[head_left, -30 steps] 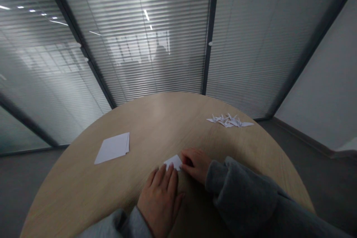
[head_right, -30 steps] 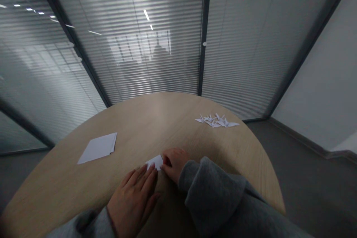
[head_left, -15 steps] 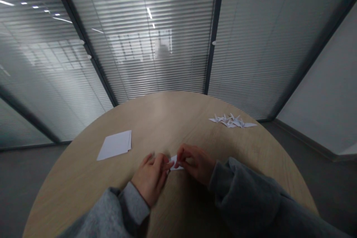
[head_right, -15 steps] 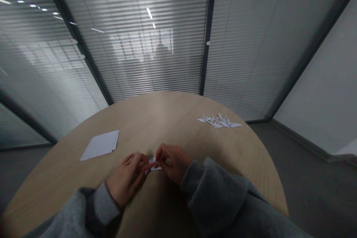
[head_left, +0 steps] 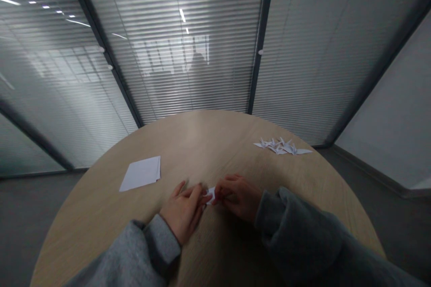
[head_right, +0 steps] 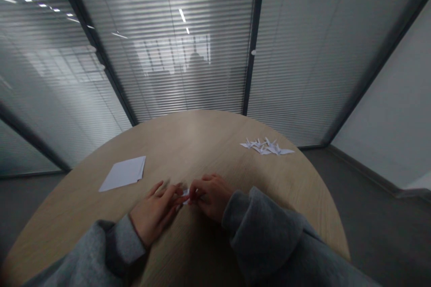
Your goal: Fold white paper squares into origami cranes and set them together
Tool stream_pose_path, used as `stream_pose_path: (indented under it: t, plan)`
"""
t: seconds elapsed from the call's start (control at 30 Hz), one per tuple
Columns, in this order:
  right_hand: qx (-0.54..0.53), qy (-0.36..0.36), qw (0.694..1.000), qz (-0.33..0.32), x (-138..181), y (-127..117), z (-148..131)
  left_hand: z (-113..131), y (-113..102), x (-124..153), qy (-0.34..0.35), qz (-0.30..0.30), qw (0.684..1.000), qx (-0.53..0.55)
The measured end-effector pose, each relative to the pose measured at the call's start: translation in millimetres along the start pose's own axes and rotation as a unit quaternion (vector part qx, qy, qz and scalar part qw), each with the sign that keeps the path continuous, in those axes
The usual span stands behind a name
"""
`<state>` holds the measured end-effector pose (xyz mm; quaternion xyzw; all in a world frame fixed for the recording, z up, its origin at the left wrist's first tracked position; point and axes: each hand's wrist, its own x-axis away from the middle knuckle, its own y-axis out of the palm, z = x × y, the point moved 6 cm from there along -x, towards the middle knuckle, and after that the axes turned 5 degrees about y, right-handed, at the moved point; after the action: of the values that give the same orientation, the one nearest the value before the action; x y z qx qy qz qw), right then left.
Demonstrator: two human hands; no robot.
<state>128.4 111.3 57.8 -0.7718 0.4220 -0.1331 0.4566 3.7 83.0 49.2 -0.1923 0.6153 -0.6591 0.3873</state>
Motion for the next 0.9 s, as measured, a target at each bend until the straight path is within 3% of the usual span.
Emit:
stream_pose_path:
  t: [0.23,0.37,0.6,0.9]
  plan:
    - [0.028,-0.004,1.000,0.013,5,-8,-4,-3,1,1,0.029,0.029,0.999,-0.034]
    - [0.010,-0.011,1.000,0.014,8,-9,-7,-9,5,-3,0.032,0.022,0.999,0.006]
    - [0.023,-0.019,1.000,0.001,9,-5,-12,-25,9,-14,-0.056,0.016,0.986,0.156]
    - [0.039,-0.031,0.999,0.012,5,3,-9,-31,9,-22,-0.111,-0.018,0.971,0.212]
